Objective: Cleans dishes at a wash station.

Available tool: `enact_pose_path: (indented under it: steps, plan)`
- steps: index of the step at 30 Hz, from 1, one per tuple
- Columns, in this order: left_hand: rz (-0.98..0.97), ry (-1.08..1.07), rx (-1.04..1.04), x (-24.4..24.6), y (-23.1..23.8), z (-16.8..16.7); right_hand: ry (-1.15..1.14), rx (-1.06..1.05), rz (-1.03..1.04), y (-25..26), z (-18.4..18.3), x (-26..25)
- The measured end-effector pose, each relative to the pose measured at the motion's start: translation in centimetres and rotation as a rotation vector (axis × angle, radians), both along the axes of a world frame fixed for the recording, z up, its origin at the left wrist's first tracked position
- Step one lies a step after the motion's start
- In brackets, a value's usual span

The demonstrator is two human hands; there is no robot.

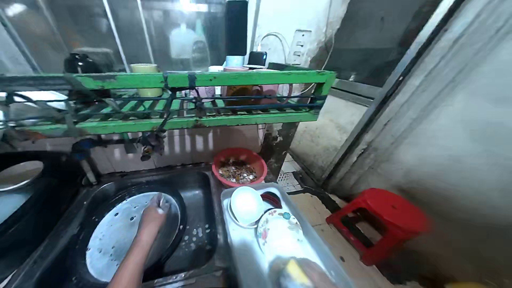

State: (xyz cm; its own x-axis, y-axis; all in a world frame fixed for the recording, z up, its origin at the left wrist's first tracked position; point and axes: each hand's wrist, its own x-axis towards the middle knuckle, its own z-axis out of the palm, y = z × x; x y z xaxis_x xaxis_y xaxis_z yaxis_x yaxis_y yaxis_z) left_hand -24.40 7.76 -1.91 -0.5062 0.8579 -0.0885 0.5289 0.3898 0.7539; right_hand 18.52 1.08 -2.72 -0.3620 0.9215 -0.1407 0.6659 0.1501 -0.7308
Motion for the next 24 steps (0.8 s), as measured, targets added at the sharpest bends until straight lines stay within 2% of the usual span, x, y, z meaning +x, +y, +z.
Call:
enact_pose_path:
  steps: [2, 4, 6, 8, 9, 12, 15, 17, 20, 22, 24]
  plan:
    - [-0.076, 0.108, -0.072, 3.0, 0.6, 0.9, -0.107, 0.049, 0.170, -0.2, -1.1, -1.2]
    - [-0.295, 0.162, 0.037, 8.4, 0.6, 1.4, -0.229, 0.046, 0.284, -0.2, -1.9, -2.0]
    - [-0.610, 0.192, 0.224, 14.0, 0.8, 0.1, -0.332, -0.003, 0.333, 0.0, -2.5, -2.0]
    - [-0.873, 0.273, 0.221, 18.7, 1.9, 0.0, -0.408, -0.056, 0.320, 0.2, -3.0, -1.5]
    - [-0.926, 0.301, 0.158, 20.5, 2.8, 0.1, -0.433, -0.077, 0.295, 0.3, -3.1, -1.3]
    - [-0.840, 0.357, -0.098, 24.1, 4.3, -0.1, -0.477, -0.117, 0.233, 0.9, -3.5, -0.8]
    - [-0.823, 0.378, 0.041, 25.7, 2.5, 0.4, -0.376, -0.067, 0.189, 1.0, -2.8, -0.1]
    - [-0.876, 0.210, 0.097, 25.9, 1.1, 0.1, -0.209, 0.006, 0.114, 0.2, -1.8, 0.7]
    - [-0.768, -0.168, 0.074, 25.3, 0.6, -2.0, 0.061, 0.176, -0.044, -1.4, -0.3, 2.6]
    - [-0.706, -0.224, -0.009, 24.6, 0.5, -1.4, 0.248, 0.247, -0.201, -2.2, -0.3, 4.0]
    - [-0.722, -0.209, -0.007, 24.3, -0.6, -0.5, 0.405, 0.244, -0.384, -2.3, -1.0, 4.6]
